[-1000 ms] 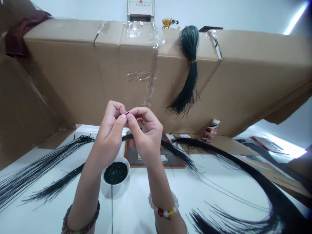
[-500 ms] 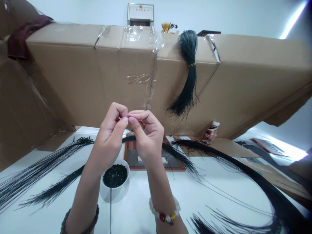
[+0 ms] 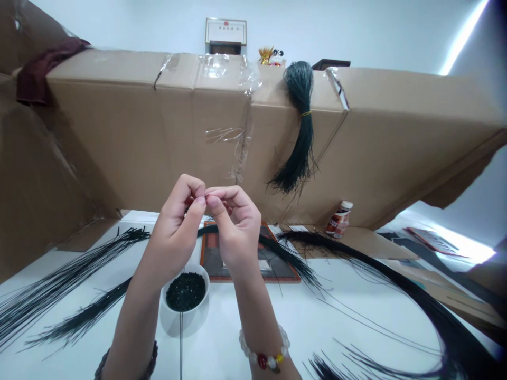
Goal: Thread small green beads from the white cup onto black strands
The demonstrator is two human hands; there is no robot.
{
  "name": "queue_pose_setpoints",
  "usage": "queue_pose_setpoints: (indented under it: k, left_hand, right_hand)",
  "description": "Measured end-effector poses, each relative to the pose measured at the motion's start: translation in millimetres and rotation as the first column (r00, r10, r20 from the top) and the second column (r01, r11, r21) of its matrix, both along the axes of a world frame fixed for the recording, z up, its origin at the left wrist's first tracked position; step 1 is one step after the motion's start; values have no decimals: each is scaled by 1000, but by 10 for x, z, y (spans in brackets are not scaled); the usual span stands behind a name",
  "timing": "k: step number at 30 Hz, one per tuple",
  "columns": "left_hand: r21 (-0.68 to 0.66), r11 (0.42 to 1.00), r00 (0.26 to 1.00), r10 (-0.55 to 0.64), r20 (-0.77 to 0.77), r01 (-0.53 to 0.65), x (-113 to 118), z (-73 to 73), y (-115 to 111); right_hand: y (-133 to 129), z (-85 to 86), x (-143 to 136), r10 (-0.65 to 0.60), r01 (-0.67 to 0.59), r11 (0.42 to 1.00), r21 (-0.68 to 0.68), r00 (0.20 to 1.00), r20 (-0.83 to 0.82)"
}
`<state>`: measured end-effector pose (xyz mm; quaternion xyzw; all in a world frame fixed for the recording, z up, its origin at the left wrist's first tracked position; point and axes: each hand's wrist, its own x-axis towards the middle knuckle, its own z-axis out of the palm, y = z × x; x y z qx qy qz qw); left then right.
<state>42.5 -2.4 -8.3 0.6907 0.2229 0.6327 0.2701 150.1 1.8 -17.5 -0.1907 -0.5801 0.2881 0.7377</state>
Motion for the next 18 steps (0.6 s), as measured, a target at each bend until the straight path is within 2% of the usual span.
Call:
queue_pose_setpoints:
  k: [6, 9, 11, 13, 14, 15, 16, 17, 18]
  left_hand:
    - [-22, 999, 999, -40, -16, 40, -27, -2, -16]
    - [-44, 999, 1000, 14, 18, -13, -106, 18, 8]
    - [-72, 993, 994, 99, 44, -96, -194, 34, 30]
    - [-110, 981, 983, 168, 73, -159, -292, 47, 43]
    - [-129, 976, 978, 187, 91, -175, -338, 51, 44]
    - [-146, 972, 973, 201, 110, -184, -378, 55, 40]
    - [-159, 969, 970, 209, 124, -189, -411, 57, 33]
    - [-162, 967, 966, 217, 137, -195, -436, 59, 23]
    - [-151, 967, 964, 228, 138, -207, -452, 62, 13]
  right_hand:
    - [3, -3, 19, 17, -17, 1000, 20, 1000, 13]
    - [34, 25, 184, 224, -225, 974, -9, 967, 117]
    - [93, 21, 342, 390, -375, 921, -108, 891, 233]
    - [193, -28, 464, 447, -376, 892, -249, 812, 375]
    - [254, -72, 490, 440, -308, 893, -328, 753, 489]
    - [319, -130, 485, 425, -202, 895, -398, 655, 625]
    - [384, -202, 447, 412, -73, 895, -441, 517, 750]
    - [445, -285, 379, 408, 61, 889, -453, 340, 847]
    - [500, -376, 286, 427, 150, 876, -459, 203, 881]
